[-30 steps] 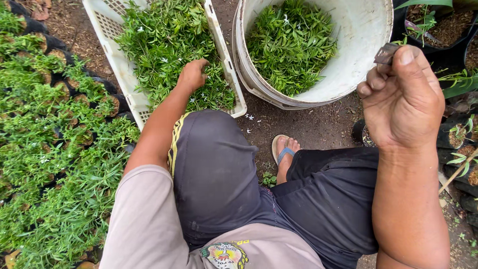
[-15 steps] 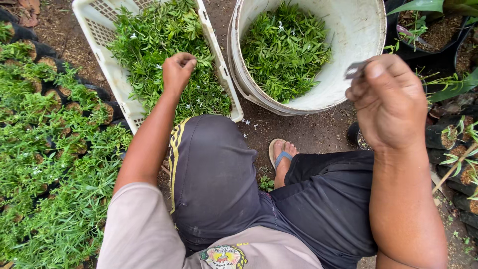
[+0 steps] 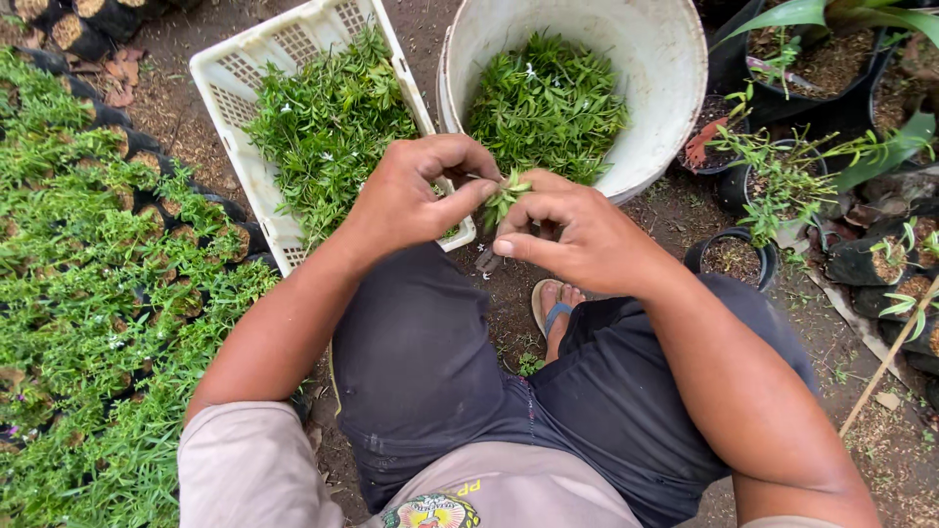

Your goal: The person sits on the ground and uses a small knife to trim leaves from plant stems. The trimmed leaves are placed into a white bucket, while the stems are discarded. The person repeatedly picks up stems from a white basket, trims them, and sorts the parts.

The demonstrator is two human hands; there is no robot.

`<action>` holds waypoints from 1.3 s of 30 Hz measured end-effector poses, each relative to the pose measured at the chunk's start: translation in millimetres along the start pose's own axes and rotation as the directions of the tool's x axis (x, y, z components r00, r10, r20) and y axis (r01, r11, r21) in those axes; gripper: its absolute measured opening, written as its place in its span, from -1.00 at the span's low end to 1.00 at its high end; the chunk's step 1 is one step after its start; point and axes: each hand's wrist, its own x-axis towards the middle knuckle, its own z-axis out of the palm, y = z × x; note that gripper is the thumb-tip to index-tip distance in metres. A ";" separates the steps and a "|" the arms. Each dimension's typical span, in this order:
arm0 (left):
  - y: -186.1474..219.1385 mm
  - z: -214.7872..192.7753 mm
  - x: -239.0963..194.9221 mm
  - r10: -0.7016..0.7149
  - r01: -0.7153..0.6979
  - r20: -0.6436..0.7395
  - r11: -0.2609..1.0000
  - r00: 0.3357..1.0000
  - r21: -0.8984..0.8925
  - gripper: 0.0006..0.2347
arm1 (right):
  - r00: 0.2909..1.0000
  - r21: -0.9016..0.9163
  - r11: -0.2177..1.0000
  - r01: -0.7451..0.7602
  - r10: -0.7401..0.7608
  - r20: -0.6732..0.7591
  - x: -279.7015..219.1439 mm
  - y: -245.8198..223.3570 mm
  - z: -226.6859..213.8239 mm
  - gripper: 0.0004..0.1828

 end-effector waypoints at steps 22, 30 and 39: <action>10.9 61.7 -9.5 -0.064 -0.053 -0.258 0.906 0.964 -0.420 -0.88 | 0.951 0.734 0.678 -0.038 0.251 -0.183 -32.3 10.9 -20.6 -0.88; 18.7 63.4 -10.4 0.078 -0.086 -0.315 0.996 0.946 -0.013 -0.89 | 0.926 0.777 0.625 -0.070 0.331 -0.182 -23.6 17.3 -6.6 -0.86; 18.0 61.5 -9.2 0.028 -0.049 -0.314 0.997 0.949 -0.060 -0.89 | 0.912 0.798 0.601 -0.047 0.352 -0.211 -21.3 19.6 -1.4 -0.83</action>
